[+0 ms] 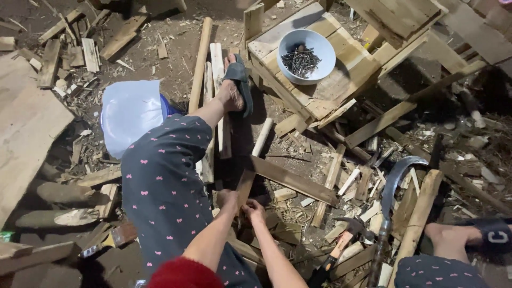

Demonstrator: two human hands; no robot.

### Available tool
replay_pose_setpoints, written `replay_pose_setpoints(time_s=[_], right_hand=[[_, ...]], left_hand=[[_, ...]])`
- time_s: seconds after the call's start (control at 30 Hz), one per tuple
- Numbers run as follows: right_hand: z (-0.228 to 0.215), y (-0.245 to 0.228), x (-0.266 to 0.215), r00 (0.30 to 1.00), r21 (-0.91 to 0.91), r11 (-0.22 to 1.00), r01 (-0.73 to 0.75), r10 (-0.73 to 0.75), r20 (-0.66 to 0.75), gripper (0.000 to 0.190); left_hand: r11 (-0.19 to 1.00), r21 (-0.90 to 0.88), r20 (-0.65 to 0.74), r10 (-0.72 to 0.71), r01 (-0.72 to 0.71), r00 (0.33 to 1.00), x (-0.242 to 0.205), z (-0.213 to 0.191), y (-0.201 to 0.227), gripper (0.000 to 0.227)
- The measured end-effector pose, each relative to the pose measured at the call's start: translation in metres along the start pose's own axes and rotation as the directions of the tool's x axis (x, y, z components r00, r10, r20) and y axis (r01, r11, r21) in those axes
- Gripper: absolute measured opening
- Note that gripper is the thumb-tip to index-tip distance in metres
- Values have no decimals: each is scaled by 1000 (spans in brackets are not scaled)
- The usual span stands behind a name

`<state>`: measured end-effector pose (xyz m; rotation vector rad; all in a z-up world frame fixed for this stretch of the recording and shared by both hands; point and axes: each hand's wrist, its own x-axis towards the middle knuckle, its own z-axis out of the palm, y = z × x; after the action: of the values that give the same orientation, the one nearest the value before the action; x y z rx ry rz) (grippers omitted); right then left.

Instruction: The person sits on the floor and uses a hammer to pry nails out of a wooden plank. They repeatedly lift the plank, position the hammer under the nail heads, and lever them out, placing the removed nails into a white bowl.

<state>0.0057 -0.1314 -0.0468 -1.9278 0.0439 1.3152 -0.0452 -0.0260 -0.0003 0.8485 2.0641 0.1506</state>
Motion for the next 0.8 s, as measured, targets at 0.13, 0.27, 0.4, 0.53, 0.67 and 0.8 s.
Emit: replay_pose_setpoints(time_s=[0.13,0.27,0.4,0.53,0.67,0.8], right_hand=[[-3,-29,-19,999,-40,999,33,-31,38,24],[7,-19,2,998,189,982,-26,15,61,27],[13,-13,10,998,226,973,-41,28,59,27],[8,-39,-21,989,212,968,-131,111,103,36],[16,-29,-7,973,204,952,-227,212,92,51],[30,0,26,964,272,925,-265,248,97,42]], left_hand=[[997,-64,-31,-41,39,999,16,12,-11,20],[974,-172,-76,-159,144,984,0,3,4,19],[987,-102,-114,-139,127,984,-10,-2,9,16],[993,-71,-103,-98,91,990,-9,1,5,14],[997,-40,-125,-67,62,990,14,16,-12,10],[995,-65,-113,-89,82,990,6,7,-5,11]])
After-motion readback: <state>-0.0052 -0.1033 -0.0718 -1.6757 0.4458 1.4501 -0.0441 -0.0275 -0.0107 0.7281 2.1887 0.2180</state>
